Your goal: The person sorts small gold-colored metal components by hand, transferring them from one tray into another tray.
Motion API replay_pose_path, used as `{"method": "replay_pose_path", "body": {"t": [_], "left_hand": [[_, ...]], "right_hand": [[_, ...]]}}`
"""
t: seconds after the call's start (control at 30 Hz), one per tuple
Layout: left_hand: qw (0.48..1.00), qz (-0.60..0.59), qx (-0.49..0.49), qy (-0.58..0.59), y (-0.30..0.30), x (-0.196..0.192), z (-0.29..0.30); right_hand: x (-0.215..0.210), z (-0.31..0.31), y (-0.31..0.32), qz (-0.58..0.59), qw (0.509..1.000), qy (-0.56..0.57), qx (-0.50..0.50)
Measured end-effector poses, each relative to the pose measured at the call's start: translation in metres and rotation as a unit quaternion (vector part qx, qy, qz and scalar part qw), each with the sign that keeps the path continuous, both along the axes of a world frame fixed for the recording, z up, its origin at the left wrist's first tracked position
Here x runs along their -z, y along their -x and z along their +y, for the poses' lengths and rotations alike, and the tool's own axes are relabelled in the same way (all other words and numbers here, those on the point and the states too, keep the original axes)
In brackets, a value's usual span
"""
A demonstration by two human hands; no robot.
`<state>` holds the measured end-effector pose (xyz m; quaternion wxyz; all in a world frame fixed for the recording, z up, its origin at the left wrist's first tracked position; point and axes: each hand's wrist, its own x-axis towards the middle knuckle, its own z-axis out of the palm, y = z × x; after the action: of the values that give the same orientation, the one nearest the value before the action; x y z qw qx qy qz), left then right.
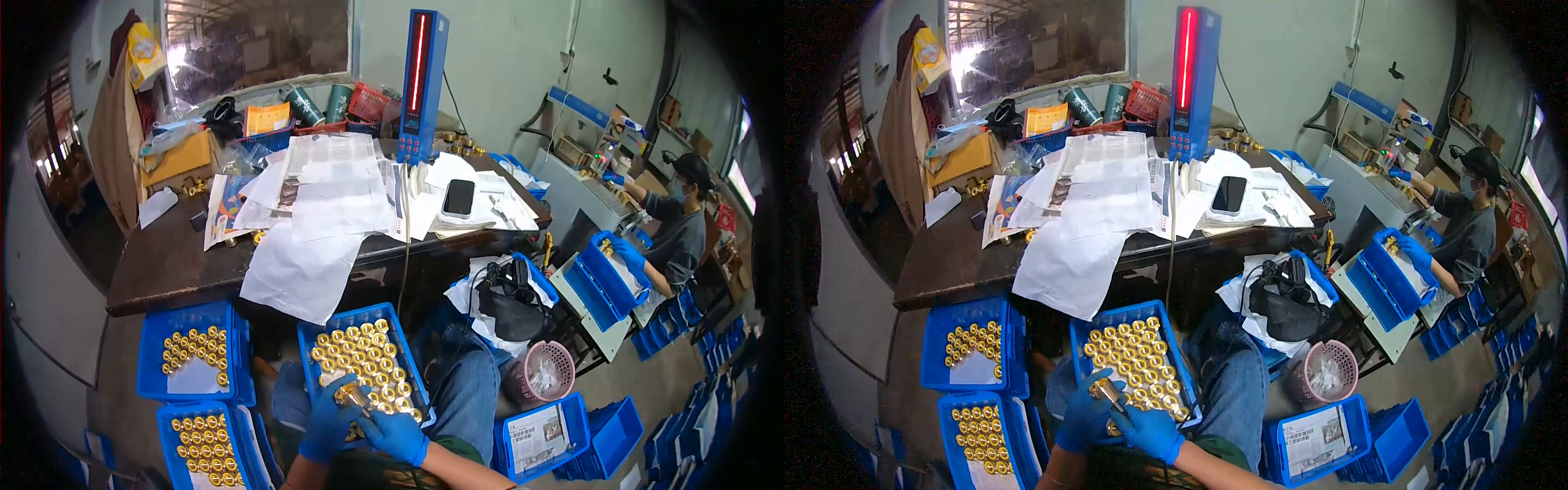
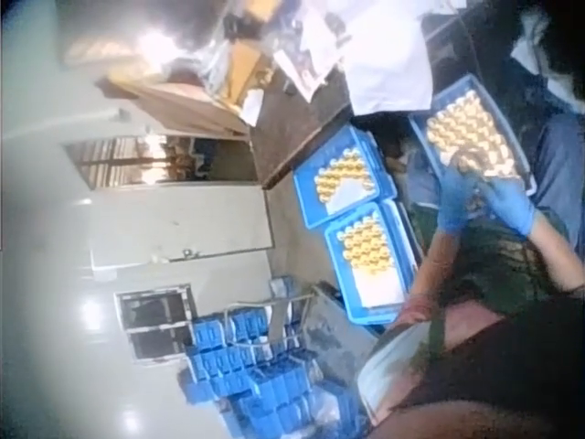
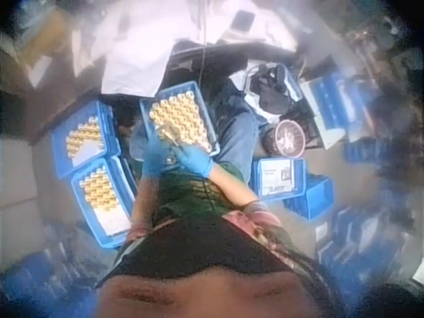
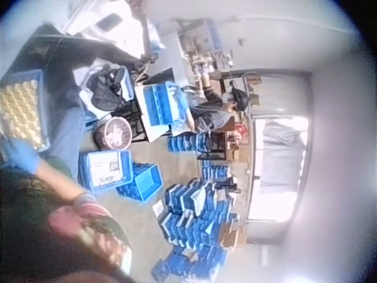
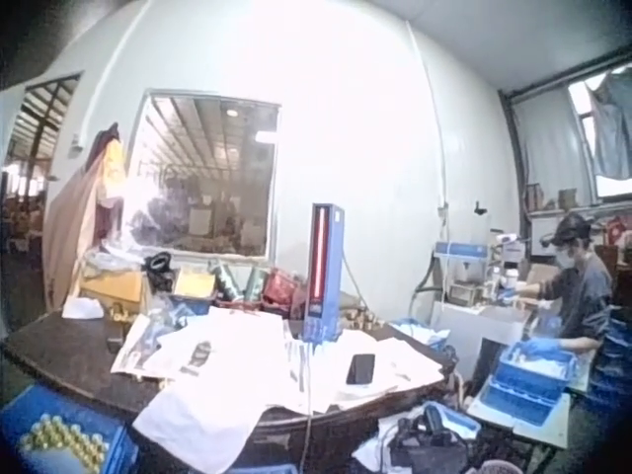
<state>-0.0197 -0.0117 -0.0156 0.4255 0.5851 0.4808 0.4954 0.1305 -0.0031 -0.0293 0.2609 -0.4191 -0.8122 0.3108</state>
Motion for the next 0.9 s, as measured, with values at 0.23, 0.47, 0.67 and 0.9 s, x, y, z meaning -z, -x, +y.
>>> {"method": "replay_pose_path", "body": {"t": [0.23,0.47,0.67,0.9], "left_hand": [[0.963,-0.203,-0.129,0.119,-0.036,-0.027,-0.007],[0.972,-0.177,-0.146,0.051,-0.036,-0.033,-0.017],[0.936,-0.34,0.015,0.092,-0.038,-0.011,-0.015],[0.977,-0.189,-0.101,0.013,-0.055,-0.022,-0.019]], "right_hand": [[-0.002,-0.004,0.0,-0.021,0.994,-0.101,0.03],[-0.011,-0.004,0.0,0.038,0.994,-0.093,0.036],[-0.022,-0.008,0.005,0.143,0.988,-0.025,0.048],[-0.013,-0.01,-0.001,0.164,0.984,0.037,0.059]]}}
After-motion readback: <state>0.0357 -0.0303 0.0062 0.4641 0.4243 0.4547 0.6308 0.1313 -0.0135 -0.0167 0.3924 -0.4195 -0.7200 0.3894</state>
